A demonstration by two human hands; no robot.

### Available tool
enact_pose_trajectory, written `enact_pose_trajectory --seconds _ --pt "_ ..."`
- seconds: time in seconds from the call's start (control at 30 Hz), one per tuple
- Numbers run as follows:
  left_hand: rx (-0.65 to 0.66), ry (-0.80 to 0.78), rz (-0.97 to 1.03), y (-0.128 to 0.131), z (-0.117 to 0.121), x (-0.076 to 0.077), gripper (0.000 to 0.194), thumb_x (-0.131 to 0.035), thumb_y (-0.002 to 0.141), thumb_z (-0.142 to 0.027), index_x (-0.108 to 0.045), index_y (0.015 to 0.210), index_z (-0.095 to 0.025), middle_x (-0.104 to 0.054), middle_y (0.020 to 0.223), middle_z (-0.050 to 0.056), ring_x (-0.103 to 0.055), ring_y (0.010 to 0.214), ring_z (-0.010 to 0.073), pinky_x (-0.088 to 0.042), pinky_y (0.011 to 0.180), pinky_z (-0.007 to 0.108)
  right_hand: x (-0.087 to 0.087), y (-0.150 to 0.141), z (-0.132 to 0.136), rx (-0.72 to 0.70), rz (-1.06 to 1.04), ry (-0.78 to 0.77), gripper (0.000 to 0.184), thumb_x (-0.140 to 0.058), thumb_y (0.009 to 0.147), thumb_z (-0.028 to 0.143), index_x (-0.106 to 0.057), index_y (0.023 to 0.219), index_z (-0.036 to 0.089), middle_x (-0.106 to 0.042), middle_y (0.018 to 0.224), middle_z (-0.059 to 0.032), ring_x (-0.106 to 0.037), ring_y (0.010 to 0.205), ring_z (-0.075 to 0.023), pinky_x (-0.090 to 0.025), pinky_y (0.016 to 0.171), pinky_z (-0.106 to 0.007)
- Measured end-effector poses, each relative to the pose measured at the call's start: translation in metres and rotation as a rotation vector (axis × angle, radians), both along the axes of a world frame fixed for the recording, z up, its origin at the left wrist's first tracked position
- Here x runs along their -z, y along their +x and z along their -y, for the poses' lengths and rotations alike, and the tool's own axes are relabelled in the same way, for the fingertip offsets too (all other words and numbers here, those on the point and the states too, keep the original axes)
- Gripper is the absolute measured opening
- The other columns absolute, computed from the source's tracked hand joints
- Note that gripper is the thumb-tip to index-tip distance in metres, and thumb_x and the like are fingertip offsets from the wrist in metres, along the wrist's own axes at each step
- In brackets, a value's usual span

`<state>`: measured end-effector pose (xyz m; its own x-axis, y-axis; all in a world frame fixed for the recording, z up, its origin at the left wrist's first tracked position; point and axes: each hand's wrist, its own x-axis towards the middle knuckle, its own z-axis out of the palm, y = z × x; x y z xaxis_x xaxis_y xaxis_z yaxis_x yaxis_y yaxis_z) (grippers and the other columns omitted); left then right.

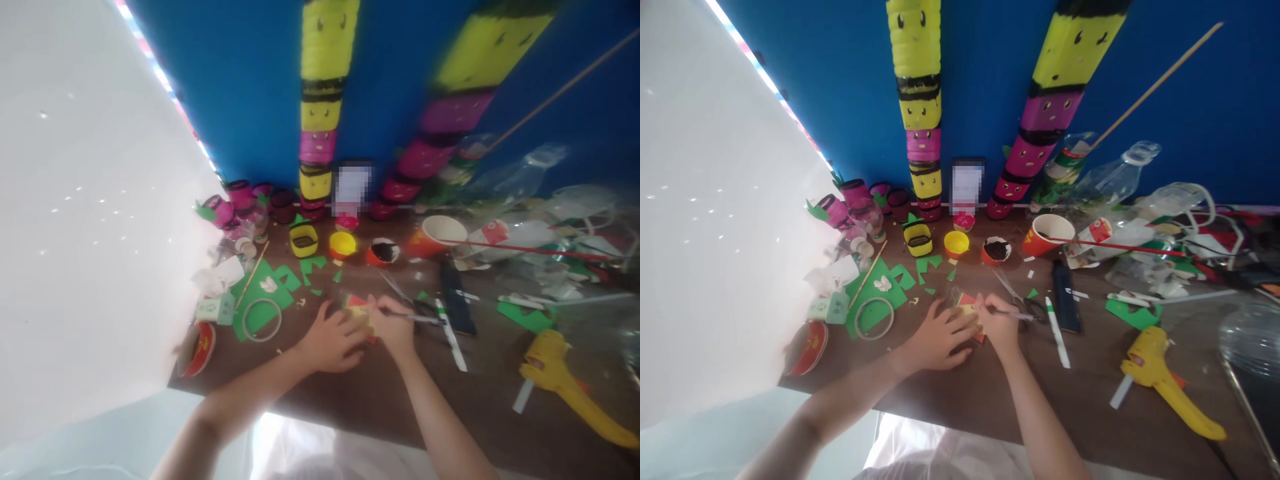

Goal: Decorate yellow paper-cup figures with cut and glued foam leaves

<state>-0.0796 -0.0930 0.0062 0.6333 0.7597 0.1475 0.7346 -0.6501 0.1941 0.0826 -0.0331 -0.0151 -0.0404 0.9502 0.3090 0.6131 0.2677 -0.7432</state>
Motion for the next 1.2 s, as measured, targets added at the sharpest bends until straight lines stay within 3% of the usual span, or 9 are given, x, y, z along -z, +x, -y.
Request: enact_pose_trajectory --seconds 1.2 --pt "-0.002 -0.001 0.004 0.0006 0.0004 0.0012 0.043 -0.035 0.088 -0.044 -0.046 0.126 -0.028 -0.043 0.138 0.002 -0.04 0.116 0.0246 -0.019 0.102 0.056 -0.0021 -0.0001 0.0004 -0.009 0.0 -0.023 0.041 -0.052 0.08 0.034 -0.038 0.044 0.02 -0.035 0.04 0.006 -0.035 0.042 -0.0085 -0.031 0.046 -0.023"
